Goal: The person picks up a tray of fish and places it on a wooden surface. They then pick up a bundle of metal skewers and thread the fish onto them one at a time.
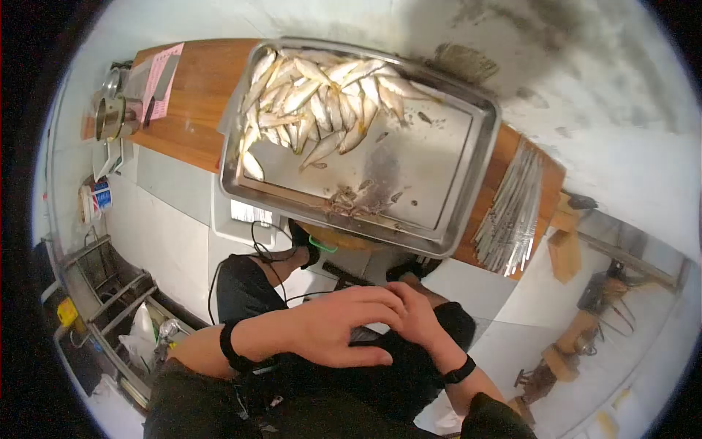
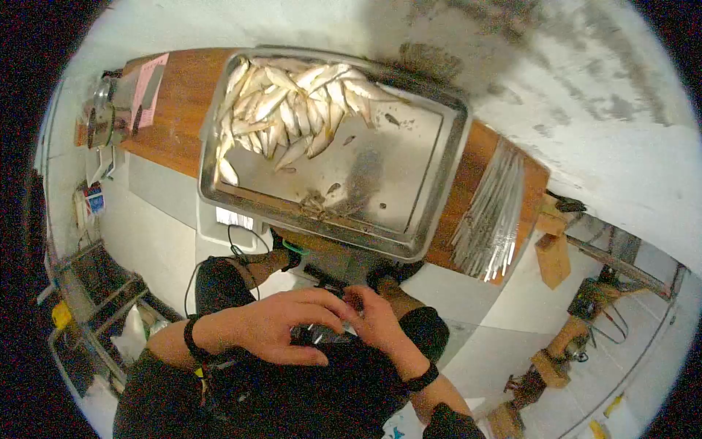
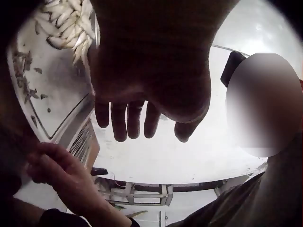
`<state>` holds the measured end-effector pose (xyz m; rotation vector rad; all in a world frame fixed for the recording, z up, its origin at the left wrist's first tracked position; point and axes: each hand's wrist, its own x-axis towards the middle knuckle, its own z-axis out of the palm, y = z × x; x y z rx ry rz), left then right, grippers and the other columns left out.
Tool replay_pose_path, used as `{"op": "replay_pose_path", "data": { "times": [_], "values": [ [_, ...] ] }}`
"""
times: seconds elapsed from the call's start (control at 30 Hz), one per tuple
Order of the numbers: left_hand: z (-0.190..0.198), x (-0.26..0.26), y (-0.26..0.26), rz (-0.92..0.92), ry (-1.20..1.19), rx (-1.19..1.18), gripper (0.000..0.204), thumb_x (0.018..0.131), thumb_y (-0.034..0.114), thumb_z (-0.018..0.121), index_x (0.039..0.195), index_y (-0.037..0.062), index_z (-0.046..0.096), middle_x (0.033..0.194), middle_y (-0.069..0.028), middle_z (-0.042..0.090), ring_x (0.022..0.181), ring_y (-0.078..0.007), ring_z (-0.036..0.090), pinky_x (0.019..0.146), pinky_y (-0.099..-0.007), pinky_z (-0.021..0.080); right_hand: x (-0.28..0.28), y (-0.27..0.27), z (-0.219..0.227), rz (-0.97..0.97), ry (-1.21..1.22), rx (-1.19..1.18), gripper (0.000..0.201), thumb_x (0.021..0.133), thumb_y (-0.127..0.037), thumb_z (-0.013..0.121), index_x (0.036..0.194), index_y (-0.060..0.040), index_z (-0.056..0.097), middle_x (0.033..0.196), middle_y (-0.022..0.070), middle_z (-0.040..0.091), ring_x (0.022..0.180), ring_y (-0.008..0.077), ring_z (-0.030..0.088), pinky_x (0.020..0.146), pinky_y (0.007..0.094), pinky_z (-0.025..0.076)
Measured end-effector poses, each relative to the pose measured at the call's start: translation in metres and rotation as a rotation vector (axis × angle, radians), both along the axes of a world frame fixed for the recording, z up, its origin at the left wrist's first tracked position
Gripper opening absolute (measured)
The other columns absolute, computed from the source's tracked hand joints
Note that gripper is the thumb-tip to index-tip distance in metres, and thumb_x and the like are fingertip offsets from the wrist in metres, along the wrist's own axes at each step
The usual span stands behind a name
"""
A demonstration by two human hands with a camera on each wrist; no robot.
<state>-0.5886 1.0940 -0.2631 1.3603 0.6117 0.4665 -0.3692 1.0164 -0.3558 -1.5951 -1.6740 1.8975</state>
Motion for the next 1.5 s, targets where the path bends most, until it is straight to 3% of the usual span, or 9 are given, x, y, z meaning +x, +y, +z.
{"op": "replay_pose_path", "data": {
  "times": [0.3, 0.43, 0.5, 0.63, 0.8, 0.97, 1.2, 1.37, 1.5],
  "values": [
    [-0.128, 0.006, -0.003, -0.055, -0.098, 0.103, 0.041, 0.075, 0.025, 0.075, 0.109, 0.0049, 0.061, 0.116, -0.0179, 0.057, 0.107, -0.0355, 0.056, 0.092, -0.0428, 0.045, -0.006, 0.004, -0.087, 0.288, 0.114, 0.113, 0.045, 0.089, -0.028, 0.059, 0.127, -0.0096, 0.045, 0.106, 0.0190, 0.062, 0.096, 0.0382, 0.061, 0.081, 0.0438, 0.051],
    [-0.146, 0.005, -0.015, 0.032, -0.154, 0.222, 0.043, 0.076, 0.036, 0.070, 0.103, 0.0021, 0.062, 0.110, -0.0176, 0.060, 0.099, -0.0324, 0.059, 0.088, -0.0414, 0.045, 0.006, -0.022, -0.087, 0.220, 0.134, 0.117, 0.030, 0.088, -0.031, 0.060, 0.103, -0.0048, 0.060, 0.092, 0.0194, 0.064, 0.086, 0.0372, 0.063, 0.072, 0.0444, 0.051],
    [-0.141, 0.003, -0.028, 0.097, -0.124, 0.247, 0.037, 0.078, 0.031, 0.066, 0.100, 0.0015, 0.062, 0.107, -0.0160, 0.060, 0.097, -0.0281, 0.058, 0.087, -0.0391, 0.045, 0.003, -0.029, -0.071, 0.333, -0.048, 0.141, 0.028, 0.087, -0.030, 0.062, 0.085, -0.0018, 0.063, 0.085, 0.0187, 0.064, 0.081, 0.0362, 0.063, 0.069, 0.0432, 0.050],
    [-0.095, -0.005, -0.048, 0.307, -0.063, 0.480, 0.027, 0.089, 0.025, 0.057, 0.097, -0.0005, 0.060, 0.109, -0.0137, 0.058, 0.096, -0.0221, 0.058, 0.088, -0.0344, 0.044, 0.002, -0.065, -0.077, -0.215, 0.009, 0.364, 0.027, 0.085, -0.027, 0.064, 0.093, -0.0012, 0.066, 0.084, 0.0162, 0.066, 0.077, 0.0272, 0.065, 0.069, 0.0356, 0.050],
    [-0.047, -0.045, -0.076, 0.454, -0.088, 0.529, 0.026, 0.095, 0.020, 0.052, 0.105, -0.0023, 0.061, 0.113, -0.0109, 0.060, 0.102, -0.0180, 0.059, 0.093, -0.0312, 0.044, 0.026, -0.086, -0.106, -0.511, -0.056, 0.549, 0.031, 0.085, -0.024, 0.065, 0.103, 0.0011, 0.064, 0.082, 0.0114, 0.067, 0.071, 0.0208, 0.063, 0.067, 0.0314, 0.050],
    [-0.020, -0.091, -0.102, 0.662, 0.125, 0.607, 0.031, 0.094, 0.026, 0.055, 0.107, -0.0007, 0.063, 0.102, -0.0062, 0.065, 0.095, -0.0130, 0.060, 0.087, -0.0270, 0.045, 0.048, -0.107, -0.047, -0.779, 0.318, 0.449, 0.026, 0.090, -0.018, 0.061, 0.104, 0.0026, 0.057, 0.067, 0.0016, 0.055, 0.055, 0.0093, 0.051, 0.049, 0.0238, 0.040],
    [-0.027, -0.180, -0.048, 1.083, 0.304, 0.484, 0.031, 0.091, 0.032, 0.058, 0.098, 0.0019, 0.063, 0.083, 0.0004, 0.061, 0.071, -0.0072, 0.050, 0.068, -0.0221, 0.041, 0.070, -0.105, -0.014, -0.766, 0.347, 0.488, 0.018, 0.092, -0.017, 0.058, 0.100, -0.0007, 0.057, 0.069, 0.0002, 0.054, 0.055, 0.0093, 0.049, 0.051, 0.0231, 0.040],
    [-0.046, -0.187, 0.004, 1.089, 0.542, 0.283, 0.033, 0.088, 0.037, 0.062, 0.095, 0.0040, 0.063, 0.077, 0.0025, 0.056, 0.069, -0.0098, 0.047, 0.066, -0.0261, 0.041, 0.095, -0.054, -0.046, -0.794, 0.230, 0.421, 0.019, 0.091, -0.017, 0.060, 0.099, -0.0003, 0.056, 0.066, 0.0004, 0.054, 0.054, 0.0095, 0.050, 0.049, 0.0235, 0.039],
    [-0.084, -0.168, 0.025, 1.083, 0.191, 0.123, 0.032, 0.089, 0.034, 0.061, 0.099, 0.0038, 0.062, 0.082, 0.0007, 0.058, 0.076, -0.0092, 0.052, 0.072, -0.0244, 0.042, 0.105, -0.029, -0.063, -0.753, 0.097, 0.408, 0.018, 0.090, -0.017, 0.061, 0.095, -0.0009, 0.059, 0.065, -0.0006, 0.055, 0.054, 0.0077, 0.049, 0.049, 0.0237, 0.040]
  ]
}}
